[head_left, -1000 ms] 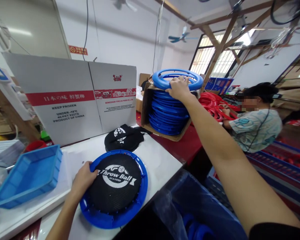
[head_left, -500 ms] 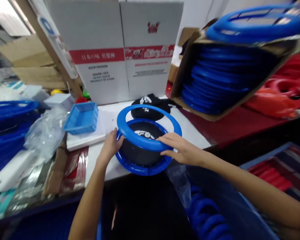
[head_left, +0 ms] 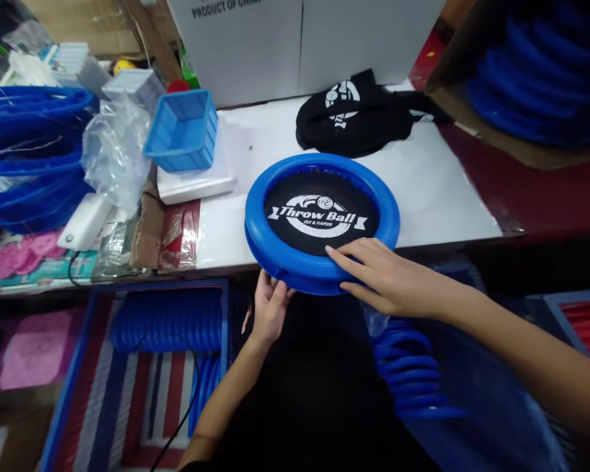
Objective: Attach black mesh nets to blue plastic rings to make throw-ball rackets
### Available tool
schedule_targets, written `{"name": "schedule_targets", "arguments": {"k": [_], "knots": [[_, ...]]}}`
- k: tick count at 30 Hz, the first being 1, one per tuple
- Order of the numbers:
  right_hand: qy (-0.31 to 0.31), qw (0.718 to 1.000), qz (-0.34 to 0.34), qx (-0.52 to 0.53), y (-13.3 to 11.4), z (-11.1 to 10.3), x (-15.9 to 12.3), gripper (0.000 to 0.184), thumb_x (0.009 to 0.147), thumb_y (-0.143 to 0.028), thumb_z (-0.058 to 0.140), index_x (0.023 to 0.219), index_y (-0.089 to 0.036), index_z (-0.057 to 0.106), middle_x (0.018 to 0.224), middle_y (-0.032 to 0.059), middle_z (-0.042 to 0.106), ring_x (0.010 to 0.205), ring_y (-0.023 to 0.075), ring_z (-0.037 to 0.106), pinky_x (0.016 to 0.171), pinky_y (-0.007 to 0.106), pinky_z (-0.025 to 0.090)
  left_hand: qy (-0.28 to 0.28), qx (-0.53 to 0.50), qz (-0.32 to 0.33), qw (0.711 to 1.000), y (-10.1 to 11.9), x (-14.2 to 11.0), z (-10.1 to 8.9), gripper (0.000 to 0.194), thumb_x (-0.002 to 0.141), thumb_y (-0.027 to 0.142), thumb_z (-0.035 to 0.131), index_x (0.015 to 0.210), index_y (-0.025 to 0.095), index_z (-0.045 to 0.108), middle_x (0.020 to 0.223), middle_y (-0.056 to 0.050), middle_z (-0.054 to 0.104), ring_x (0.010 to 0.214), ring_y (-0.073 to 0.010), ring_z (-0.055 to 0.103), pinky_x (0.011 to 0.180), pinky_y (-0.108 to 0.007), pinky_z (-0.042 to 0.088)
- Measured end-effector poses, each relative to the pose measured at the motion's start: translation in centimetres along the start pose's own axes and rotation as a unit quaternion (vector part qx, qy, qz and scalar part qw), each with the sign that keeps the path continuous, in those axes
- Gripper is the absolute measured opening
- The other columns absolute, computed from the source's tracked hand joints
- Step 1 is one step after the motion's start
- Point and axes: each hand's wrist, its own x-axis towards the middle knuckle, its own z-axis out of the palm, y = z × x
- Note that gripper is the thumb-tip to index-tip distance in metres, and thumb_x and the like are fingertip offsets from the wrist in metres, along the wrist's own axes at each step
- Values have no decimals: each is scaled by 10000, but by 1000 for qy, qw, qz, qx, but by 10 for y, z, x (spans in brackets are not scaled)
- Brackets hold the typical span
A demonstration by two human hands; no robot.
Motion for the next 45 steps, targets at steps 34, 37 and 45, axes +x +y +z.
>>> {"name": "schedule_targets", "arguments": {"k": [34,37,45], "knots": [[129,979,13,156,-22,-96,8,496,1032,-416,712,1520,-337,663,1257,57,827,1115,269,765,1001,429,634,-63,-44,201,977,63,-11,108,602,755,405,1006,1235,268,671,1132,-20,796,998,-197,810,841,-273,694],[131,977,25,164,-22,-95,9,490,1011,-427,741,1491,-347,689,1227,50,837,1091,274,765,986,441,642,-64,-49,205,975,65,-12,109,630,763,398,1003,1280,274,664,1166,-27,795,1012,-202,813,861,-279,696],[142,971,43,187,-17,-97,12,466,962,-470,793,1419,-394,739,1178,35,849,1066,292,752,951,481,645,-76,-50,181,979,76,-11,115,856,764,483,990,1487,358,549,1316,-49,762,1068,-261,817,920,-391,716]]}}
